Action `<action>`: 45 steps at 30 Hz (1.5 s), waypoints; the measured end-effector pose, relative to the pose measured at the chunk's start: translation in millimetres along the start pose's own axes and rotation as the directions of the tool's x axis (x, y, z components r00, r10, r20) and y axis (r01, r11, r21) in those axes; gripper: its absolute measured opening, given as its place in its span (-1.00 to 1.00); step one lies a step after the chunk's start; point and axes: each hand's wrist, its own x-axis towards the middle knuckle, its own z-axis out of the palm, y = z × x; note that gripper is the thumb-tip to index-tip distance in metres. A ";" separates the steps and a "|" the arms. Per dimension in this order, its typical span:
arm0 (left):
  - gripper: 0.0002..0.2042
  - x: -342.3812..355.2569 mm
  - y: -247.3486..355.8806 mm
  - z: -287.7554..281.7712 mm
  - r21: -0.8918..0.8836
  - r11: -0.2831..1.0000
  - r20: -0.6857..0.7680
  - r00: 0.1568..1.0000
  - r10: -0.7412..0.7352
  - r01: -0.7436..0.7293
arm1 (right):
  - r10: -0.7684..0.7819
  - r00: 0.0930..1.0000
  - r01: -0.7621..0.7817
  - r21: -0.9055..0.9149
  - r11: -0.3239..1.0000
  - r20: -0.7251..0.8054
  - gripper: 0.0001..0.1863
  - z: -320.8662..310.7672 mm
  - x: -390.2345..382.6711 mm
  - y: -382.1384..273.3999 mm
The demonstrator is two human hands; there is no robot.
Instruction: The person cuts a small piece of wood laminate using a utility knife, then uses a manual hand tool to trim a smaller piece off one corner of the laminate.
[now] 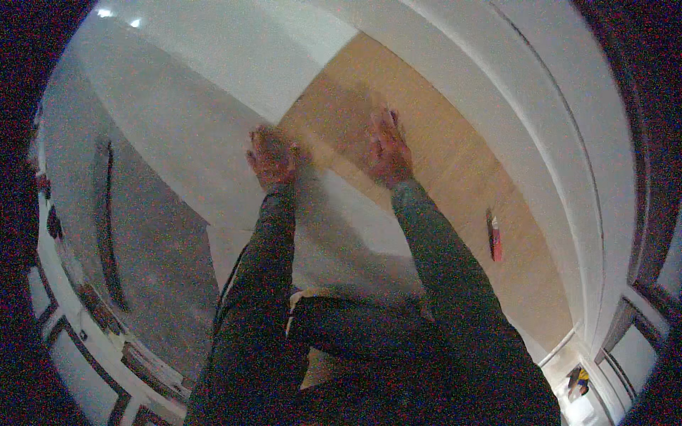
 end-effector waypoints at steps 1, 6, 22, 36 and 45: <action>-0.07 -1.3 0.4 -1.4 -0.018 1.000 0.011 1.000 -0.002 0.002 | 0.007 0.999 -0.007 0.007 1.000 0.035 -0.55 -10.6 -13.6 0.4; -0.04 -13.4 -48.4 -21.7 0.033 0.999 0.017 1.000 -0.010 0.009 | 0.093 0.966 -0.113 0.071 0.991 0.243 -0.58 -73.2 -135.9 -36.5; 0.05 -136.3 -156.5 -159.0 0.560 0.580 0.063 0.668 -0.741 0.591 | 0.515 0.823 -0.536 0.028 0.843 0.241 -0.71 -151.2 -308.2 -41.5; -0.66 -41.5 -167.3 -137.5 -0.757 0.376 0.187 0.728 -0.659 0.534 | 0.448 0.785 -0.576 0.238 0.782 0.428 -0.74 -82.8 -239.0 -55.2; -0.62 -39.7 -74.7 -44.2 -0.710 0.224 0.353 0.612 -0.707 0.668 | 0.463 0.649 -0.752 0.420 0.508 0.603 -0.73 3.3 -133.2 -66.5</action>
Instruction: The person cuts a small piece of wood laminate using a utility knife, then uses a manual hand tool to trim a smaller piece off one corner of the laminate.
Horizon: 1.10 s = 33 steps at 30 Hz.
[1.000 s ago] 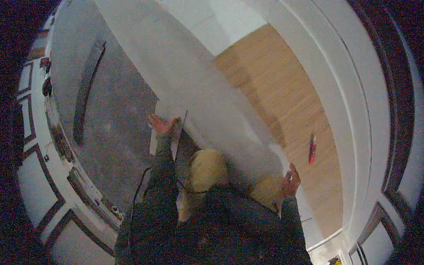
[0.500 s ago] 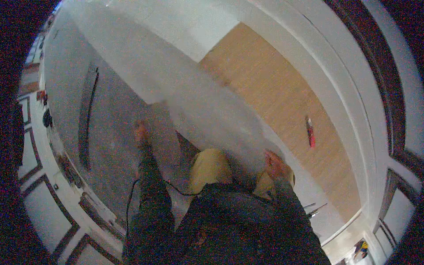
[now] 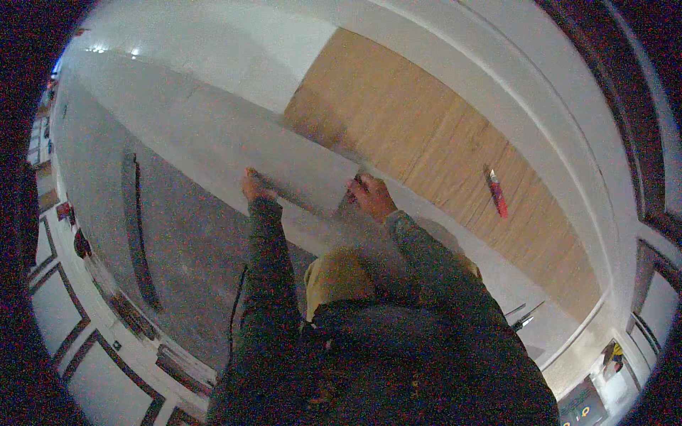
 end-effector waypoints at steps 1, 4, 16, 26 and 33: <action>-0.58 -3.8 10.0 1.6 -0.023 0.997 -0.064 0.995 -0.080 0.079 | 0.015 1.000 -0.016 0.057 0.998 0.018 -0.73 5.6 5.8 -3.7; -0.53 23.5 13.4 -20.6 0.055 0.998 -0.047 0.999 0.021 -0.019 | 0.017 0.999 -0.013 0.117 0.993 -0.035 -0.73 28.9 17.6 -14.2; -0.24 27.6 11.6 -13.8 0.343 0.884 -0.048 0.934 0.355 -0.318 | 0.142 0.986 -0.124 0.191 0.974 -0.087 -0.70 33.2 26.6 -11.4; -0.16 12.1 46.9 1.8 0.912 0.357 -0.024 0.843 0.537 -0.201 | 0.204 0.975 -0.200 0.057 0.978 -0.091 -0.67 31.1 33.5 -17.9; -0.08 18.2 58.1 2.6 0.909 0.265 0.174 0.872 0.458 -0.321 | -0.525 0.801 0.157 -0.745 0.648 -0.288 -0.62 -39.9 95.6 -53.7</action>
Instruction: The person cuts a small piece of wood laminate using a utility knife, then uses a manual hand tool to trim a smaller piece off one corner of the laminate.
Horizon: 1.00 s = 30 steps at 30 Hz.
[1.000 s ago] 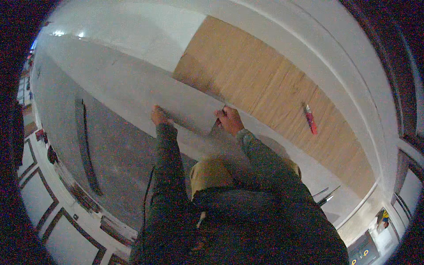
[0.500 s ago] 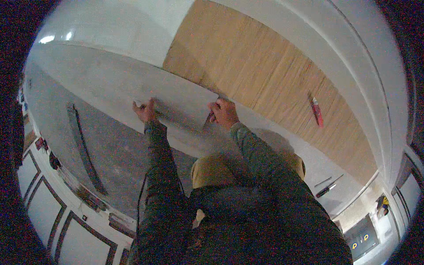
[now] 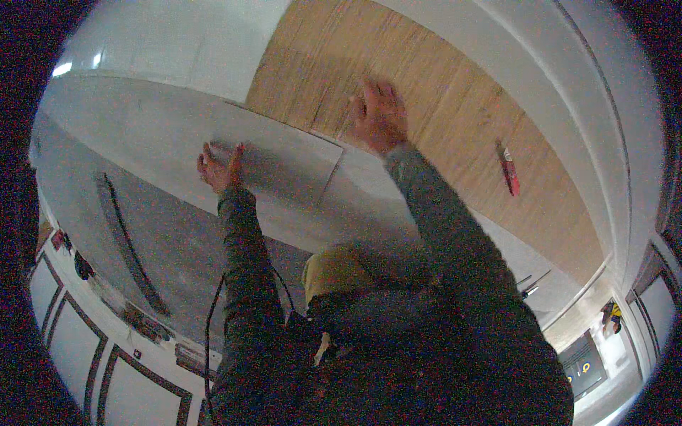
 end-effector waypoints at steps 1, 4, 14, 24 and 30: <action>-0.06 2.0 -2.6 3.8 0.042 0.999 0.009 1.000 0.019 -0.020 | -0.145 0.976 0.135 -0.070 0.988 -0.160 -0.52 4.2 16.5 7.6; -0.02 -6.0 4.5 2.5 0.061 0.998 0.033 0.999 -0.027 0.025 | -0.217 0.976 0.217 -0.217 0.952 0.024 -0.39 10.4 37.1 15.8; 0.01 -10.2 24.2 -3.0 0.153 0.988 0.036 0.999 -0.001 -0.004 | -0.216 0.976 0.218 -0.273 0.937 0.035 -0.46 17.0 29.8 11.8; -0.14 7.8 26.0 -4.2 0.085 0.996 -0.001 0.999 -0.040 0.040 | -0.361 0.913 0.380 -0.076 0.922 0.191 -0.37 5.2 -1.3 14.9; -0.25 18.1 20.3 -0.1 0.020 1.000 -0.041 0.999 -0.016 0.017 | -0.425 0.852 0.439 0.023 0.898 0.307 -0.06 -8.4 -9.7 10.6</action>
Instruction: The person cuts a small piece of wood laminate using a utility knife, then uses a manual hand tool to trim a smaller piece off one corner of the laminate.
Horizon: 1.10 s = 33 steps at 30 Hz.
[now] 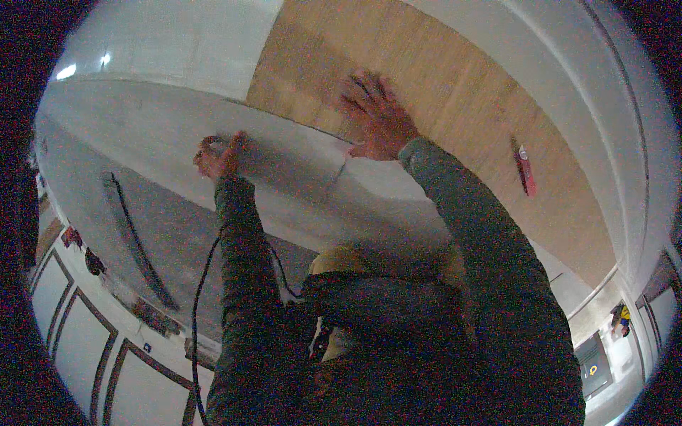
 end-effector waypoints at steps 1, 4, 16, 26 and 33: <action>-0.26 1.2 -1.9 1.4 -0.009 1.000 0.006 1.000 0.021 -0.021 | -0.001 0.999 0.001 -0.015 1.000 0.033 -0.01 -1.5 -0.6 -1.2; -0.30 7.7 -7.3 6.8 0.094 0.989 -0.009 0.993 0.118 -0.117 | 0.024 0.997 -0.022 -0.025 0.999 0.069 0.03 -6.8 1.7 -5.5; -0.33 10.2 10.2 -2.4 0.024 0.990 0.085 0.987 -0.137 0.136 | 0.020 0.999 -0.018 -0.033 0.999 0.049 0.02 -5.5 0.9 -5.4; -0.40 33.8 -4.8 1.4 -0.013 0.995 0.052 0.993 -0.102 0.103 | 0.069 0.997 -0.070 0.039 0.997 0.014 0.00 4.3 2.5 -4.8; -0.43 38.4 -1.9 -0.9 -0.051 0.998 0.068 0.997 -0.041 0.045 | 0.074 0.997 -0.071 0.067 0.995 -0.035 -0.03 1.6 2.2 -3.4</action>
